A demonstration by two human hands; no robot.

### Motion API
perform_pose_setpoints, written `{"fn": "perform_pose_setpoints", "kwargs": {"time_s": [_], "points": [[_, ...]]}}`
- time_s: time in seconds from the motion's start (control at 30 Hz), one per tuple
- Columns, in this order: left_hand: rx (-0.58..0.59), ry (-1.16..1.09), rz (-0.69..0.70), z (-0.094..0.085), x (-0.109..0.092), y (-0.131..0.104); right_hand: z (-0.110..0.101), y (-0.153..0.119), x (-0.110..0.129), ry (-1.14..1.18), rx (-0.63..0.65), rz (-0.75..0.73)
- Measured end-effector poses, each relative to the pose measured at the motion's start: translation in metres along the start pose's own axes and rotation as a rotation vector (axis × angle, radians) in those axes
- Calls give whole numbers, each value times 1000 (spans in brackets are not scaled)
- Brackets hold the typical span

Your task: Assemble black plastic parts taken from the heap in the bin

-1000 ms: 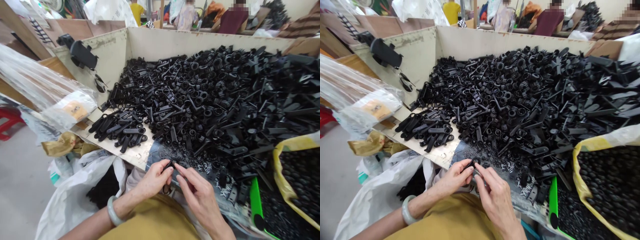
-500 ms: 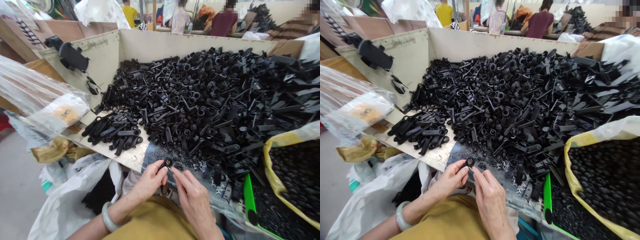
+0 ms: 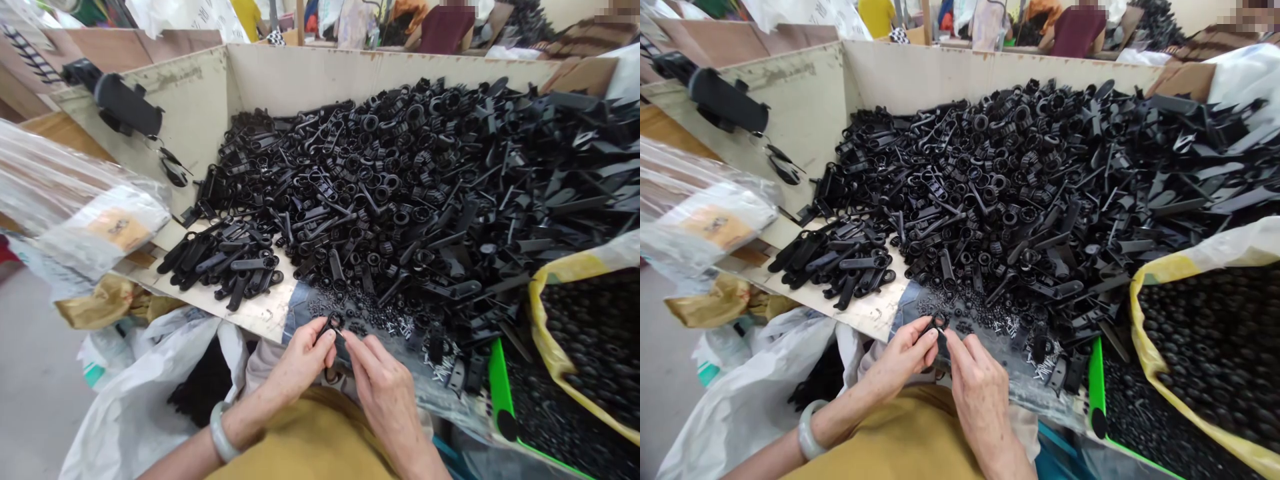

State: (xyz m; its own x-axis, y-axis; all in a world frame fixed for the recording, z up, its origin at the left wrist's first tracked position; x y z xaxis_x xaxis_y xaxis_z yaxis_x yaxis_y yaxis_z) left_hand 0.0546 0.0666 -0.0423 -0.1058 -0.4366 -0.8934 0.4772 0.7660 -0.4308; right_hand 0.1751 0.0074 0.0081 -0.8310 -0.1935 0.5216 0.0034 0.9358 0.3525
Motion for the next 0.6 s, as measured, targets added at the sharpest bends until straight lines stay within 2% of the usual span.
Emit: {"fn": "perform_pose_setpoints", "kwargs": {"time_s": [0.23,0.5,0.6], "points": [[5,69,10,0,4,1,2,1,-1,-81,42,-28],[-106,167,30,-2,2,0,11,3,-7,-164,243,-6],[-160,173,46,-5,3,0,12,7,0,-254,306,20]]}}
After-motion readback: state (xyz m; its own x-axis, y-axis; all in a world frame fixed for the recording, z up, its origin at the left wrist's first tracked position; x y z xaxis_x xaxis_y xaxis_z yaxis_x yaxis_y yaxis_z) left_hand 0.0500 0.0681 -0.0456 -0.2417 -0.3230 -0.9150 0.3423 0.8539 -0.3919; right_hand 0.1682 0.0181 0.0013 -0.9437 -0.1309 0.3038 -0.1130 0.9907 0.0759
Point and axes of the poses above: each hand's wrist, its own y-axis towards the middle knuckle, its own z-axis out of the palm, x = y × z, the point moved 7 cm from there along y, towards the middle knuckle, and after that the axes turned 2 degrees about y, right-handed, at the moved point
